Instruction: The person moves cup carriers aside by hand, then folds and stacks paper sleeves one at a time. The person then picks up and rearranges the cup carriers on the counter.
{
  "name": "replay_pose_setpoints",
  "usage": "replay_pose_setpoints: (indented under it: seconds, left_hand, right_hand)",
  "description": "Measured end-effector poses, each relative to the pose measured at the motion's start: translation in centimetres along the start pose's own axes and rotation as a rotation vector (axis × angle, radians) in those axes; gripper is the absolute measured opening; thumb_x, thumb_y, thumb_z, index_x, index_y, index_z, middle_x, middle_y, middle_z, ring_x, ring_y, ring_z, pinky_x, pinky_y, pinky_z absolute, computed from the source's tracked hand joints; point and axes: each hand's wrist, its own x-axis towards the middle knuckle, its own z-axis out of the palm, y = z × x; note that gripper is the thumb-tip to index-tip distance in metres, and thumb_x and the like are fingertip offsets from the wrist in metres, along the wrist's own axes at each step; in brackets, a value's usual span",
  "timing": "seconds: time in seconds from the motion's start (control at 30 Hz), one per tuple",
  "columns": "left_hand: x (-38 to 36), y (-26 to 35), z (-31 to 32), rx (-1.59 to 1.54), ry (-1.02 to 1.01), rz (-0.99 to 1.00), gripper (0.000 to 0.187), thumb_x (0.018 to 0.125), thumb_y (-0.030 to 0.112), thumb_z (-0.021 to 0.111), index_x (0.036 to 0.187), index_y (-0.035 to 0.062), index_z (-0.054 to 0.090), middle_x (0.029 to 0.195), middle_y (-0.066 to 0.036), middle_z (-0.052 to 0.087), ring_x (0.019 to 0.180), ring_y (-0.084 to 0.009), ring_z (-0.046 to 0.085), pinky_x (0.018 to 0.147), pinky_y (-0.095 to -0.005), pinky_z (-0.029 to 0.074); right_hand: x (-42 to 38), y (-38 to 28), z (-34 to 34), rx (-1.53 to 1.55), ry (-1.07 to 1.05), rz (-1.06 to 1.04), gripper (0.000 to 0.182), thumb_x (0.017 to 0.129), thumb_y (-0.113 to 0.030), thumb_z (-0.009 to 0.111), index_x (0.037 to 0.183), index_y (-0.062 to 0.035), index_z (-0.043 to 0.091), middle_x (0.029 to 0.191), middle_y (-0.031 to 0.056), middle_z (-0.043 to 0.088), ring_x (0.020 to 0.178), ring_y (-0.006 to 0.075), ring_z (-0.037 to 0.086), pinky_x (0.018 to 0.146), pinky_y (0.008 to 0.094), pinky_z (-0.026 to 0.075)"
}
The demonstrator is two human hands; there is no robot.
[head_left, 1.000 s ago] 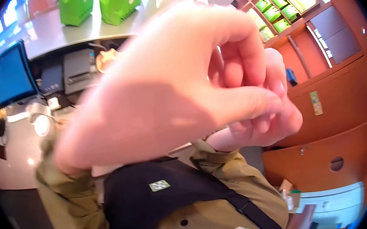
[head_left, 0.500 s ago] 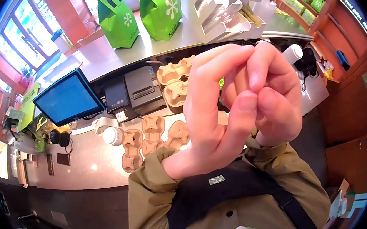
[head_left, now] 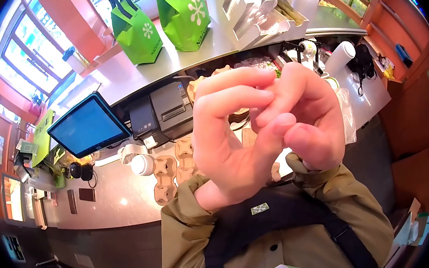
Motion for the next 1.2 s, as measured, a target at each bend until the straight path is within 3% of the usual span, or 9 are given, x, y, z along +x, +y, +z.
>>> replay_pose_setpoints:
  seconds: [0.3, 0.5, 0.7, 0.83, 1.0, 1.2]
  left_hand:
    - [0.2, -0.7, -0.2, 0.170, -0.052, 0.273, 0.031, 0.076, 0.003, 0.076, 0.100, -0.0020, 0.057, 0.106, -0.020, 0.062, 0.088, -0.0255, 0.063, 0.073, -0.0307, 0.053]
    - [0.3, -0.6, 0.1, 0.243, -0.073, 0.396, 0.033, 0.076, 0.001, 0.075, 0.103, -0.0017, 0.056, 0.106, -0.019, 0.062, 0.091, -0.0300, 0.065, 0.075, -0.0341, 0.056]
    - [0.3, -0.7, 0.4, 0.247, -0.028, 0.456, 0.031, 0.077, 0.000, 0.073, 0.103, -0.0003, 0.056, 0.103, -0.018, 0.062, 0.086, -0.0296, 0.065, 0.070, -0.0331, 0.057]
    - [0.6, -1.6, 1.8, 0.218, 0.192, 0.617, 0.029, 0.067, -0.003, 0.069, 0.093, 0.0028, 0.057, 0.094, -0.014, 0.062, 0.073, -0.0236, 0.062, 0.060, -0.0272, 0.051]
    - [2.1, -2.0, 4.6, 0.169, 0.453, 0.787, 0.018, 0.060, 0.001, 0.058, 0.077, 0.0085, 0.055, 0.079, -0.006, 0.059, 0.060, -0.0150, 0.052, 0.049, -0.0221, 0.036]
    - [2.0, -2.4, 2.6, 0.258, 0.225, 0.801, 0.019, 0.065, 0.003, 0.064, 0.082, 0.0086, 0.059, 0.085, -0.004, 0.061, 0.065, -0.0153, 0.054, 0.055, -0.0240, 0.040]
  right_hand:
    - [-0.3, 0.3, -0.4, 0.105, -0.032, -0.006, 0.026, 0.080, -0.022, 0.066, 0.084, -0.0033, 0.048, 0.076, 0.0073, 0.057, 0.066, 0.0109, 0.050, 0.060, 0.0249, 0.039]
    - [-0.8, 0.2, -0.9, 0.260, -0.090, 0.061, 0.024, 0.081, -0.019, 0.065, 0.084, -0.0032, 0.048, 0.081, 0.0116, 0.061, 0.076, 0.0141, 0.057, 0.068, 0.0264, 0.045]
    - [-0.7, 1.1, -0.5, 0.322, -0.121, -0.087, 0.021, 0.081, -0.011, 0.064, 0.091, 0.0001, 0.049, 0.088, 0.0159, 0.063, 0.083, 0.0169, 0.061, 0.075, 0.0271, 0.047]
    - [-0.8, 0.7, -1.3, 0.195, -0.251, -0.098, 0.020, 0.081, -0.003, 0.064, 0.093, 0.0014, 0.048, 0.091, 0.0166, 0.063, 0.085, 0.0166, 0.061, 0.076, 0.0262, 0.047]
    - [-1.1, 0.7, -1.3, 0.097, -0.287, -0.044, 0.022, 0.084, -0.013, 0.061, 0.096, 0.0020, 0.050, 0.084, 0.0116, 0.059, 0.079, 0.0146, 0.056, 0.073, 0.0257, 0.044]
    - [-1.4, 0.7, -1.4, -0.038, -0.228, 0.031, 0.030, 0.088, -0.025, 0.057, 0.098, 0.0027, 0.052, 0.076, 0.0056, 0.053, 0.072, 0.0123, 0.050, 0.069, 0.0251, 0.041]
